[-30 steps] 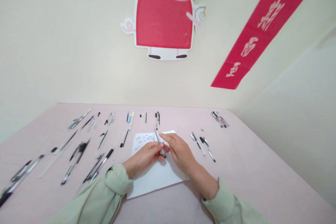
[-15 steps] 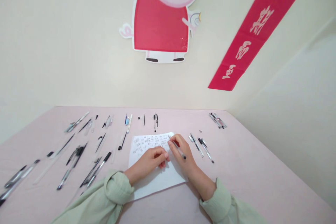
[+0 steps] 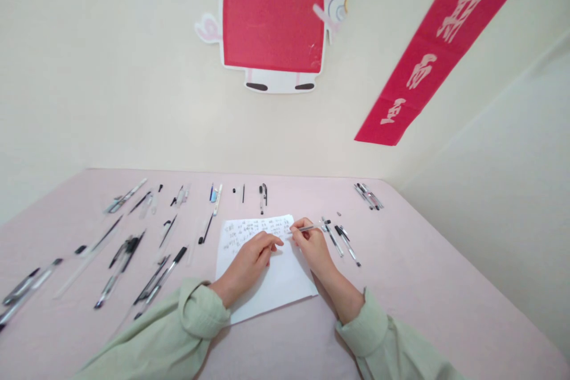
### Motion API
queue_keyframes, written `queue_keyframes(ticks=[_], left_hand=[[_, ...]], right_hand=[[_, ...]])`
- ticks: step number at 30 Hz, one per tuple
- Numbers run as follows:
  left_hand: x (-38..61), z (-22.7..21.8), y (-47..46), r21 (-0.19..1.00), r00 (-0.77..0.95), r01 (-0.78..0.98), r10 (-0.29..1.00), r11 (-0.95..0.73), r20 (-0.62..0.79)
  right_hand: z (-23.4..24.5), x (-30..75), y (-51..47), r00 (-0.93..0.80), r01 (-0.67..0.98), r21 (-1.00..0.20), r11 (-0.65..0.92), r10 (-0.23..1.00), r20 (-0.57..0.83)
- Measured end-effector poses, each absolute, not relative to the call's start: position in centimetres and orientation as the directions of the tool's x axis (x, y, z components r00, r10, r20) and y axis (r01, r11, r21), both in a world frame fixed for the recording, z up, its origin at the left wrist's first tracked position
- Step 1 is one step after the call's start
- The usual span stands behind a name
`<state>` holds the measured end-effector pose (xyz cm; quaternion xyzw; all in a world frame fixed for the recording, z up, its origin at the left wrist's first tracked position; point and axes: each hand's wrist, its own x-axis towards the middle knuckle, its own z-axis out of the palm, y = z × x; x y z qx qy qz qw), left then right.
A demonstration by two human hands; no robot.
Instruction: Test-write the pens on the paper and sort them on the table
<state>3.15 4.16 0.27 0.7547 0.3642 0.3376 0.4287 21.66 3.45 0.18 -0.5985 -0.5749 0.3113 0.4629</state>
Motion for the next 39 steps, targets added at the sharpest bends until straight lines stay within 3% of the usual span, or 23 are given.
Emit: queue_keyframes(ticks=[7, 17, 39], left_hand=[[2.99, -0.42, 4.07, 0.735, 0.583, 0.426, 0.781, -0.528, 0.223], [3.46, -0.12, 3.73, 0.597, 0.614, 0.530, 0.758, -0.602, 0.220], [3.24, -0.41, 3.88, 0.618, 0.603, 0.516, 0.764, -0.593, 0.230]], right_hand=[[-0.54, 22.10, 3.54, 0.202, 0.479, -0.871, 0.109, 0.952, 0.230], [-0.06, 22.40, 3.54, 0.197, 0.510, -0.859, 0.039, 0.967, 0.161], [-0.29, 22.66, 3.65, 0.193, 0.558, -0.830, 0.029, 0.967, 0.164]])
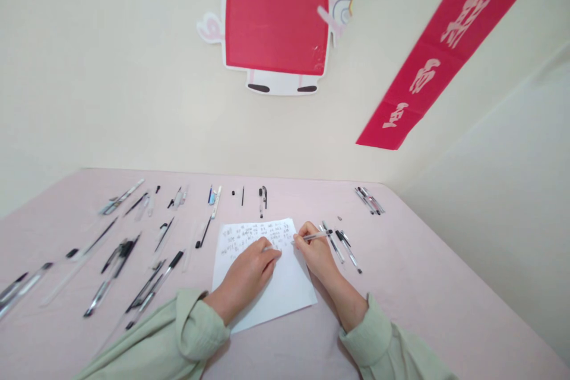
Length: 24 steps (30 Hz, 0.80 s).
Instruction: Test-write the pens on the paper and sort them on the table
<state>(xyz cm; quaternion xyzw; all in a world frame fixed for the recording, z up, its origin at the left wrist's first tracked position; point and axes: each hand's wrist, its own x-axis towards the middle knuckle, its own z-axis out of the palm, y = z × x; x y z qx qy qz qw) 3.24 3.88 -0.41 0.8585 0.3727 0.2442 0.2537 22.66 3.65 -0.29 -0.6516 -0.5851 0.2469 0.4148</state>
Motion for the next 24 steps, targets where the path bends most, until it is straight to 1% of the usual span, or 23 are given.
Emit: queue_keyframes(ticks=[4, 9, 19, 22, 24], left_hand=[[3.21, -0.39, 3.89, 0.622, 0.602, 0.511, 0.764, -0.593, 0.234], [3.28, -0.22, 3.90, 0.629, 0.606, 0.522, 0.770, -0.576, 0.203], [3.25, -0.21, 3.82, 0.621, 0.603, 0.527, 0.770, -0.580, 0.208], [3.24, 0.01, 3.79, 0.606, 0.605, 0.540, 0.770, -0.584, 0.202], [3.24, 0.13, 3.79, 0.598, 0.605, 0.548, 0.771, -0.585, 0.200]], right_hand=[[-0.21, 22.62, 3.61, 0.178, 0.582, -0.813, 0.035, 0.969, 0.169], [0.10, 22.55, 3.49, 0.170, 0.597, -0.802, 0.032, 0.971, 0.166], [0.07, 22.31, 3.42, 0.174, 0.614, -0.789, 0.012, 0.973, 0.150], [-0.17, 22.47, 3.61, 0.175, 0.589, -0.807, 0.032, 0.971, 0.166], [-0.39, 22.69, 3.82, 0.210, 0.517, -0.855, 0.039, 0.963, 0.171]])
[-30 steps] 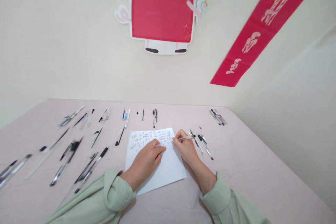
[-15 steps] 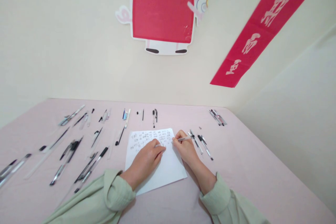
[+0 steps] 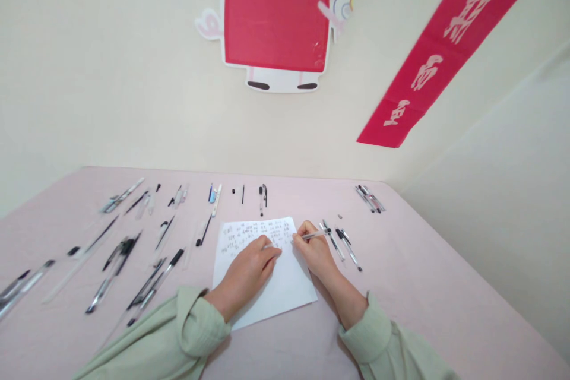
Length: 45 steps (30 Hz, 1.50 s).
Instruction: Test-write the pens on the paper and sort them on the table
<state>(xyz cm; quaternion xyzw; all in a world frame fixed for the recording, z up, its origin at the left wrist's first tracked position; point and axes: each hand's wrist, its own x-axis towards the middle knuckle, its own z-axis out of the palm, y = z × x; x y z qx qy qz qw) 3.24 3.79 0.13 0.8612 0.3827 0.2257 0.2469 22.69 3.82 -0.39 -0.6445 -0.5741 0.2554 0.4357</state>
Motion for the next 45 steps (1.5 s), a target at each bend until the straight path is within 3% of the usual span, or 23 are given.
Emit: queue_keyframes(ticks=[4, 12, 22, 45], left_hand=[[3.25, 0.14, 3.82, 0.595, 0.607, 0.551, 0.770, -0.586, 0.196], [3.24, 0.17, 3.79, 0.600, 0.608, 0.548, 0.770, -0.583, 0.193], [3.27, 0.13, 3.77, 0.598, 0.608, 0.551, 0.771, -0.582, 0.190], [3.23, 0.06, 3.81, 0.594, 0.608, 0.543, 0.766, -0.594, 0.210]], right_hand=[[-0.65, 23.15, 4.23, 0.298, 0.352, -0.936, 0.010, 0.947, 0.122], [-0.35, 23.28, 4.38, 0.264, 0.265, -0.964, 0.004, 0.962, 0.076], [-0.37, 23.01, 3.92, 0.187, 0.536, -0.843, 0.031, 0.970, 0.155], [-0.15, 22.75, 3.74, 0.157, 0.618, -0.785, 0.044, 0.971, 0.178]])
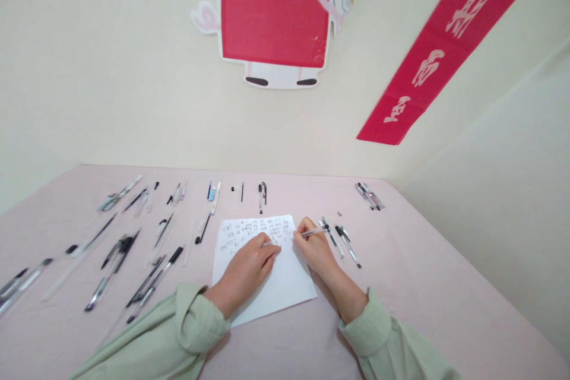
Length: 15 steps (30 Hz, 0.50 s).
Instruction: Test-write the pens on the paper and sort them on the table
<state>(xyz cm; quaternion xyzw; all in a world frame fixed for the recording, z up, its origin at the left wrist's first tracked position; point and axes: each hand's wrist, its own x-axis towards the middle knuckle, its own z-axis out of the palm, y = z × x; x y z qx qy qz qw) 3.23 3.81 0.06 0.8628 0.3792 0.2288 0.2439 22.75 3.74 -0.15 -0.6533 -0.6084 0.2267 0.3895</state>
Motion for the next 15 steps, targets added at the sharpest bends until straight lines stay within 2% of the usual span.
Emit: queue_keyframes(ticks=[6, 15], left_hand=[[3.20, 0.15, 3.72, 0.603, 0.603, 0.535, 0.767, -0.592, 0.218], [3.29, 0.09, 3.83, 0.600, 0.608, 0.546, 0.769, -0.585, 0.197]], right_hand=[[-0.25, 22.89, 3.71, 0.204, 0.514, -0.856, 0.055, 0.961, 0.184], [-0.60, 22.82, 3.81, 0.171, 0.558, -0.830, 0.030, 0.974, 0.150]])
